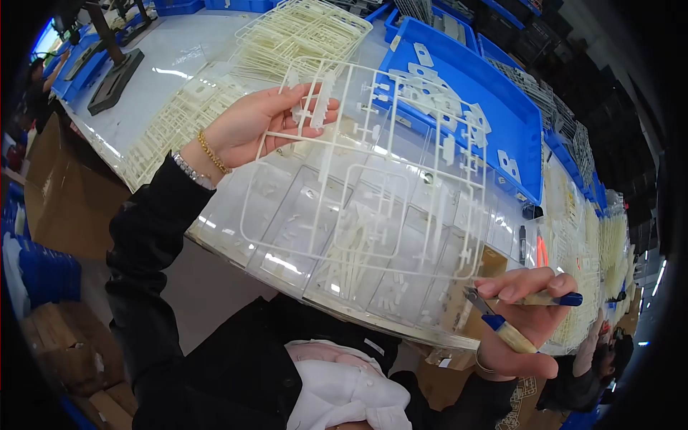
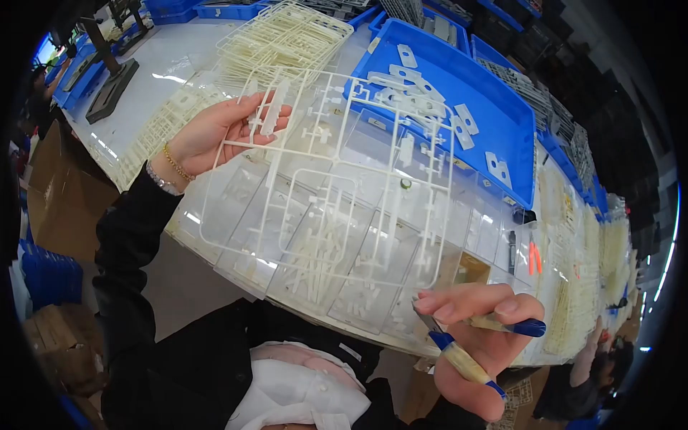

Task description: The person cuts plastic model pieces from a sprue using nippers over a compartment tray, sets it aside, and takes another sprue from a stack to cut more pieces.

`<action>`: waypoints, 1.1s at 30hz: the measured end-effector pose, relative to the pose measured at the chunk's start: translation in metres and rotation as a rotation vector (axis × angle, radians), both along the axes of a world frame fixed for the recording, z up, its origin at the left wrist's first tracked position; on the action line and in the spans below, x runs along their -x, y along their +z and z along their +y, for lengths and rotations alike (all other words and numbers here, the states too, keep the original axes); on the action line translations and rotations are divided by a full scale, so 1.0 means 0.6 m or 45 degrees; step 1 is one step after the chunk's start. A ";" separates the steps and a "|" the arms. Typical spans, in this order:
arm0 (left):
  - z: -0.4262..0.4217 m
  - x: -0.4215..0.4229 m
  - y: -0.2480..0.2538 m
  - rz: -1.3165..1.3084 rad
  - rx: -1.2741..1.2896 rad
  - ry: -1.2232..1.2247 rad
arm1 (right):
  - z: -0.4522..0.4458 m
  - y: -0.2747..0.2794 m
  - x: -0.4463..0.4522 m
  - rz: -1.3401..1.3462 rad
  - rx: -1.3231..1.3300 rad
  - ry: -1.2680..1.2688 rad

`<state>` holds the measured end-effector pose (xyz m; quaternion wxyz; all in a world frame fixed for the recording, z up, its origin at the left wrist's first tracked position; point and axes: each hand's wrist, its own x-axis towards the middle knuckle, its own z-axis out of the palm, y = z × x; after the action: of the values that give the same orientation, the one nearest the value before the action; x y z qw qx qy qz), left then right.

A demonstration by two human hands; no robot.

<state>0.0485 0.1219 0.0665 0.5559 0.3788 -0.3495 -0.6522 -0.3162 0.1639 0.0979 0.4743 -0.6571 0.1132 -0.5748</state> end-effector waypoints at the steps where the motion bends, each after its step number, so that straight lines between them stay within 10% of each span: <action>1: -0.018 -0.025 -0.018 -0.021 -0.002 0.004 | 0.005 -0.004 0.012 0.015 -0.053 -0.059; 23: -0.022 -0.074 -0.045 0.112 -0.168 0.072 | 0.027 -0.048 0.096 -0.037 -0.317 -0.564; 30: 0.010 0.033 -0.012 0.233 -0.101 0.027 | 0.008 -0.040 0.134 -0.143 -0.429 -0.144; 33: 0.013 0.081 -0.011 0.226 -0.153 -0.013 | 0.014 -0.040 0.123 -0.313 -0.642 -0.578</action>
<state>0.0001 0.1295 0.0601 0.5576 0.3503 -0.2612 -0.7058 -0.3901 0.1721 0.0737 0.4919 -0.4037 0.3366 -0.6941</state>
